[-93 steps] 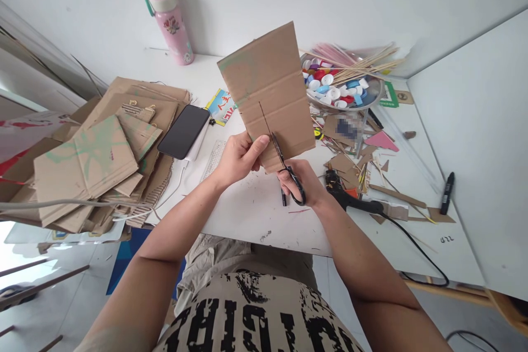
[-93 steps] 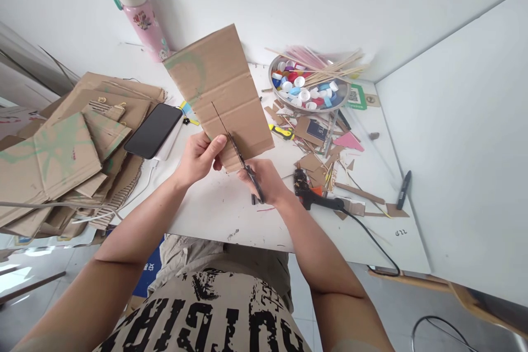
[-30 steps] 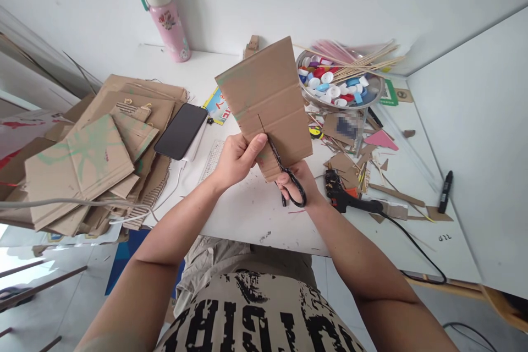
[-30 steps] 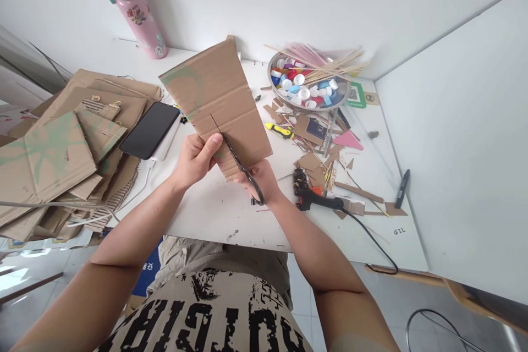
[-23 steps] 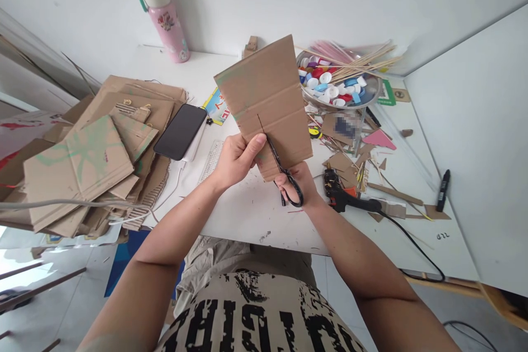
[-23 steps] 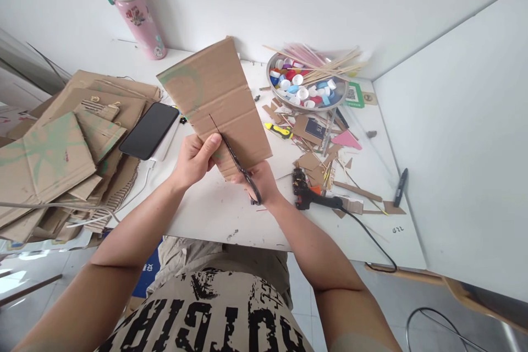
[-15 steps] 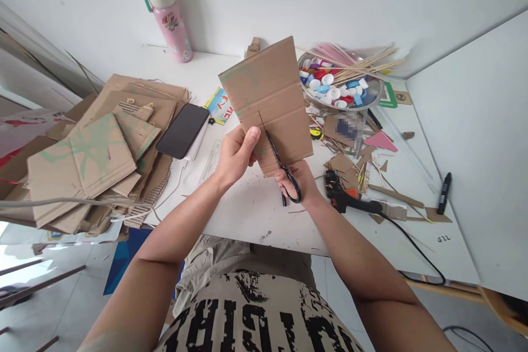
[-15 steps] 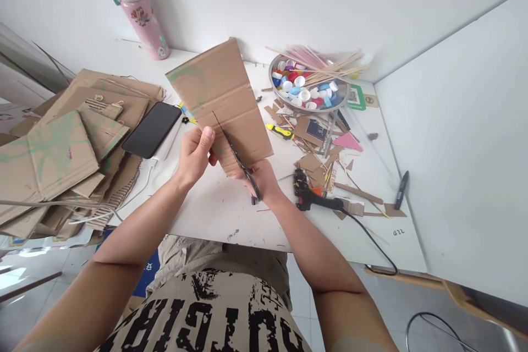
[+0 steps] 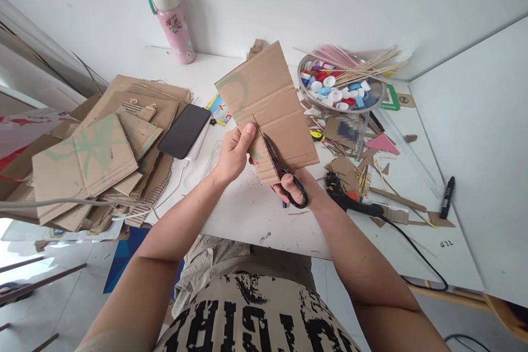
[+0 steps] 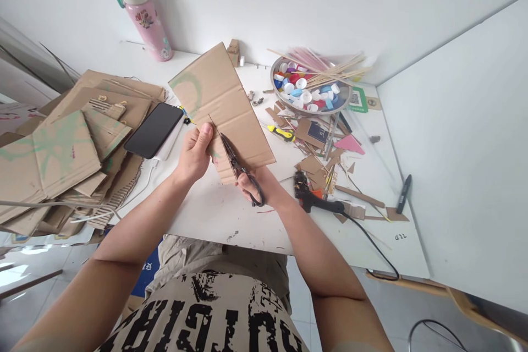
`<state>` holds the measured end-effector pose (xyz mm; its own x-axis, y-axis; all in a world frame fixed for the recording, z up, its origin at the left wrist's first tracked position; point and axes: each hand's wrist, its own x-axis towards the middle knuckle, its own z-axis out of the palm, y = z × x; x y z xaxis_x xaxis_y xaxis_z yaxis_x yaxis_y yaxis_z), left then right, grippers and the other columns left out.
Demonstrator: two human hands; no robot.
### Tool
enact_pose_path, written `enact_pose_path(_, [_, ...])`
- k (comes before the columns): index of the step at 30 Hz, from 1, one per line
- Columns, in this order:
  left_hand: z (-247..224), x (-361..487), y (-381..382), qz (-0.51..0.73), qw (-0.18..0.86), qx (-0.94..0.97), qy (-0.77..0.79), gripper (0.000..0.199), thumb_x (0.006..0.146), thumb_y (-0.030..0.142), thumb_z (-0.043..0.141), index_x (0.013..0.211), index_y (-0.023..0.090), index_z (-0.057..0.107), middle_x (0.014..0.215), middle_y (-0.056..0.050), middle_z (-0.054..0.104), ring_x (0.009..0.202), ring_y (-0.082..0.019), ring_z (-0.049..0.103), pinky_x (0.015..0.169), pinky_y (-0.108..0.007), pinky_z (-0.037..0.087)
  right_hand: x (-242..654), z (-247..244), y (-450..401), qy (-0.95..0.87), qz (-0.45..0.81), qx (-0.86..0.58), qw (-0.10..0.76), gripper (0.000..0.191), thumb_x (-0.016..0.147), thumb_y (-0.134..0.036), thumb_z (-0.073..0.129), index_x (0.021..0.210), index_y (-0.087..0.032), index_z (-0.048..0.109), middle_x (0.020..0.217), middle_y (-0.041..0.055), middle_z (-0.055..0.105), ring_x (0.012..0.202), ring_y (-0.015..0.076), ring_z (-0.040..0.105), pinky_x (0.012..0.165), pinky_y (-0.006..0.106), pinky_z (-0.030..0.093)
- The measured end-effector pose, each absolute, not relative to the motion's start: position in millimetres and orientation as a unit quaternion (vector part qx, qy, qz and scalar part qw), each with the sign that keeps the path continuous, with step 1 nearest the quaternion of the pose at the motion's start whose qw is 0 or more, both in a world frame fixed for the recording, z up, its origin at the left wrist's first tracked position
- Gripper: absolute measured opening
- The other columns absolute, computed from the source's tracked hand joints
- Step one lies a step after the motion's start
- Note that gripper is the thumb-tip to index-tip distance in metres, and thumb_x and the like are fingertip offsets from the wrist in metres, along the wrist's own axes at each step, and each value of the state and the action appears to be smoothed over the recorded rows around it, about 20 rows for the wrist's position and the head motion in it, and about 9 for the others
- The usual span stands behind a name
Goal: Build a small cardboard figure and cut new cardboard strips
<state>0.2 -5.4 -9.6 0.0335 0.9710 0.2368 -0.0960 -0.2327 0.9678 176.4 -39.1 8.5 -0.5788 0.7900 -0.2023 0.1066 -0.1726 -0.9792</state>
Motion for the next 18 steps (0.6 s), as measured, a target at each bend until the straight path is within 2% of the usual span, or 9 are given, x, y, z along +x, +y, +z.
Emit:
enact_pose_path(3, [-6,-2,-6,0.568,0.467,0.547,0.399,0.085,0.09,0.103,0.053,0.058,0.025,0.047,0.043,0.002,0.05,0.039,-0.013,0.051,0.037,-0.027,0.041,177,11,-39,-0.594,0.657,-0.386,0.256,0.095,0.056,-0.119,0.064,0.08,-0.028,0.051,0.055,-0.0096,0.046,0.034,0.0094,0.039,0.03,0.028,0.033])
enact_pose_path(8, [-1,-3,-10,0.568,0.43,0.566,0.415,0.085,0.091,0.102,0.054,0.056,0.025,0.046,0.041,0.003,0.048,0.034,-0.01,0.044,0.034,-0.025,0.032,173,16,-44,-0.605,0.614,-0.42,0.285,0.092,0.06,-0.119,0.061,0.073,-0.028,0.05,0.052,-0.0077,0.042,0.038,0.0107,0.04,0.036,0.031,0.037])
enact_pose_path(11, [1,-2,-11,0.564,0.424,0.574,0.416,0.086,0.09,0.102,0.055,0.055,0.025,0.043,0.04,0.003,0.047,0.034,-0.009,0.043,0.033,-0.024,0.028,167,11,-47,-0.581,0.614,-0.433,0.313,0.093,0.056,-0.12,0.062,0.074,-0.029,0.049,0.05,-0.0089,0.038,0.038,0.0113,0.037,0.036,0.032,0.035])
enact_pose_path(18, [5,3,-12,0.555,0.441,0.567,0.419,0.088,0.085,0.106,0.056,0.054,0.025,0.04,0.039,0.004,0.045,0.033,-0.008,0.04,0.032,-0.025,0.025,160,-4,-54,-0.532,0.611,-0.47,0.35,0.094,0.054,-0.119,0.066,0.078,-0.029,0.05,0.052,-0.0091,0.044,0.032,0.009,0.033,0.03,0.029,0.028])
